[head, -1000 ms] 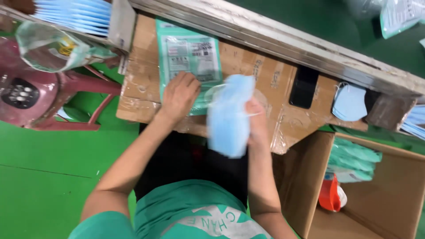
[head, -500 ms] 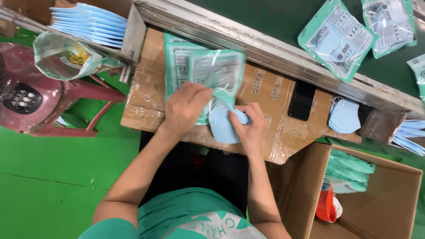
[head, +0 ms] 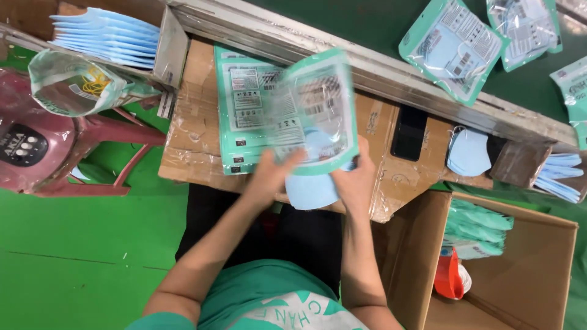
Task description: The person picks up light blue face masks from a stack, opens a teal plastic pouch, and inserts the masks into the pouch. They press the pouch closed and place the packed pouch on the conveyor belt beside the work table, repeating the packing cycle.
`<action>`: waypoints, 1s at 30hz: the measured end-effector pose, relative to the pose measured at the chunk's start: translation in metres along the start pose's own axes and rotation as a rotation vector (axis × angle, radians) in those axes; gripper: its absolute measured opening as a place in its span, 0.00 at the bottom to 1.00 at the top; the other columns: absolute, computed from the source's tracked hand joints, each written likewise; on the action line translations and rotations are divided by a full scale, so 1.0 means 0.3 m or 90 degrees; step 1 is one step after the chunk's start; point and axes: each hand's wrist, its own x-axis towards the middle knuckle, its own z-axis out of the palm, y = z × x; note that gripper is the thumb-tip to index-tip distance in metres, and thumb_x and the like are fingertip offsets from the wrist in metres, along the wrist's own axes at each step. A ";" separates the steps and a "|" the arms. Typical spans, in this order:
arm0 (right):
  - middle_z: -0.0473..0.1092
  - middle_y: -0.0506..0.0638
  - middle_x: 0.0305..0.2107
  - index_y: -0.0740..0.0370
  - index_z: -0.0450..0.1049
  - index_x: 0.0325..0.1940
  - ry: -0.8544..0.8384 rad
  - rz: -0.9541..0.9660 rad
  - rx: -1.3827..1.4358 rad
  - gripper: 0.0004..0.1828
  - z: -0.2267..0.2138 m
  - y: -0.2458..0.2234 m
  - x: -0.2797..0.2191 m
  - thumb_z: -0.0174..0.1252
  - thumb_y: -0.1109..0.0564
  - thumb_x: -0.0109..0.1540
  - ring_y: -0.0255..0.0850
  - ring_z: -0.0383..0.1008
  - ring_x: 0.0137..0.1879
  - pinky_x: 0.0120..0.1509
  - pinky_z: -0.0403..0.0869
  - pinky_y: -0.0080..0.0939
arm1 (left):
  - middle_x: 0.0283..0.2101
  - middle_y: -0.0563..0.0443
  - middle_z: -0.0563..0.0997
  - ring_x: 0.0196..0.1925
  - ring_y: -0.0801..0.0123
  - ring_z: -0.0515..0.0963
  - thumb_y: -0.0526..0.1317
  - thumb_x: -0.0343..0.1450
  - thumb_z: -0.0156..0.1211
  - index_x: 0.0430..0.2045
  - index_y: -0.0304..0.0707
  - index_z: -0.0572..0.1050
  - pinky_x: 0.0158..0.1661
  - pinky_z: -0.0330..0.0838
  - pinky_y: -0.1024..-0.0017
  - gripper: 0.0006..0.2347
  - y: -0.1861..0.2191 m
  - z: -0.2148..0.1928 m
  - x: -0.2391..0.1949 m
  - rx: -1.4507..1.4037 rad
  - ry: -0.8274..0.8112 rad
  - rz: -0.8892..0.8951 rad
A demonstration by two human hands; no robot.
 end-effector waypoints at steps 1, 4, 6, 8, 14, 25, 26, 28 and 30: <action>0.74 0.50 0.46 0.66 0.72 0.58 -0.048 -0.038 -0.096 0.29 0.006 -0.002 0.016 0.71 0.62 0.54 0.36 0.72 0.53 0.61 0.70 0.36 | 0.46 0.49 0.83 0.48 0.66 0.81 0.40 0.71 0.65 0.48 0.31 0.75 0.49 0.77 0.69 0.14 -0.093 0.003 -0.007 -0.092 -0.057 -0.295; 0.66 0.53 0.56 0.65 0.65 0.66 0.081 -0.087 0.001 0.34 0.007 0.071 0.026 0.68 0.63 0.57 0.39 0.66 0.62 0.63 0.70 0.38 | 0.43 0.51 0.82 0.43 0.73 0.78 0.37 0.72 0.65 0.49 0.30 0.77 0.47 0.75 0.72 0.13 -0.097 0.108 -0.069 -0.078 -0.044 -0.101; 0.65 0.53 0.58 0.65 0.64 0.67 0.125 -0.065 0.053 0.33 0.007 0.082 0.007 0.67 0.63 0.59 0.39 0.65 0.64 0.65 0.69 0.39 | 0.43 0.52 0.82 0.43 0.75 0.78 0.36 0.72 0.64 0.48 0.30 0.77 0.46 0.75 0.74 0.13 -0.090 0.122 -0.079 -0.072 -0.045 -0.070; 0.63 0.54 0.59 0.64 0.63 0.68 0.177 -0.046 0.105 0.33 -0.004 0.109 -0.019 0.66 0.63 0.60 0.40 0.64 0.65 0.67 0.69 0.40 | 0.42 0.52 0.81 0.43 0.78 0.77 0.36 0.73 0.64 0.47 0.30 0.77 0.46 0.75 0.75 0.12 -0.092 0.119 -0.059 -0.067 -0.054 -0.037; 0.76 0.58 0.45 0.73 0.70 0.56 -0.217 0.296 0.462 0.15 -0.005 0.172 -0.103 0.55 0.62 0.67 0.46 0.80 0.51 0.59 0.81 0.51 | 0.41 0.50 0.83 0.42 0.75 0.80 0.35 0.73 0.66 0.45 0.30 0.76 0.44 0.78 0.74 0.09 -0.031 0.072 -0.013 -0.088 0.019 0.032; 0.76 0.48 0.44 0.67 0.74 0.56 -0.008 0.001 0.284 0.13 -0.079 0.063 -0.078 0.61 0.62 0.67 0.35 0.75 0.46 0.49 0.76 0.35 | 0.44 0.45 0.85 0.47 0.56 0.84 0.43 0.73 0.63 0.42 0.36 0.82 0.50 0.75 0.62 0.10 0.130 0.108 -0.188 0.402 -0.601 -0.023; 0.76 0.48 0.44 0.67 0.74 0.56 0.012 -0.005 0.281 0.13 -0.104 0.070 -0.081 0.61 0.62 0.67 0.35 0.75 0.46 0.49 0.76 0.35 | 0.44 0.45 0.85 0.47 0.56 0.84 0.43 0.73 0.63 0.42 0.36 0.82 0.50 0.75 0.62 0.10 0.161 0.099 -0.196 0.400 -0.620 -0.015; 0.79 0.49 0.33 0.63 0.78 0.43 -0.015 -0.114 -0.040 0.06 -0.162 0.081 -0.089 0.64 0.65 0.62 0.40 0.79 0.38 0.41 0.76 0.40 | 0.46 0.46 0.83 0.51 0.55 0.83 0.34 0.72 0.64 0.42 0.35 0.81 0.54 0.76 0.61 0.07 0.225 0.085 -0.206 0.375 -0.257 0.369; 0.78 0.50 0.32 0.63 0.78 0.42 -0.010 -0.193 -0.135 0.11 -0.149 -0.032 -0.105 0.68 0.64 0.57 0.40 0.78 0.36 0.39 0.76 0.40 | 0.47 0.43 0.83 0.51 0.51 0.82 0.33 0.70 0.65 0.43 0.30 0.79 0.54 0.74 0.58 0.10 0.353 0.082 -0.147 0.472 -0.238 0.476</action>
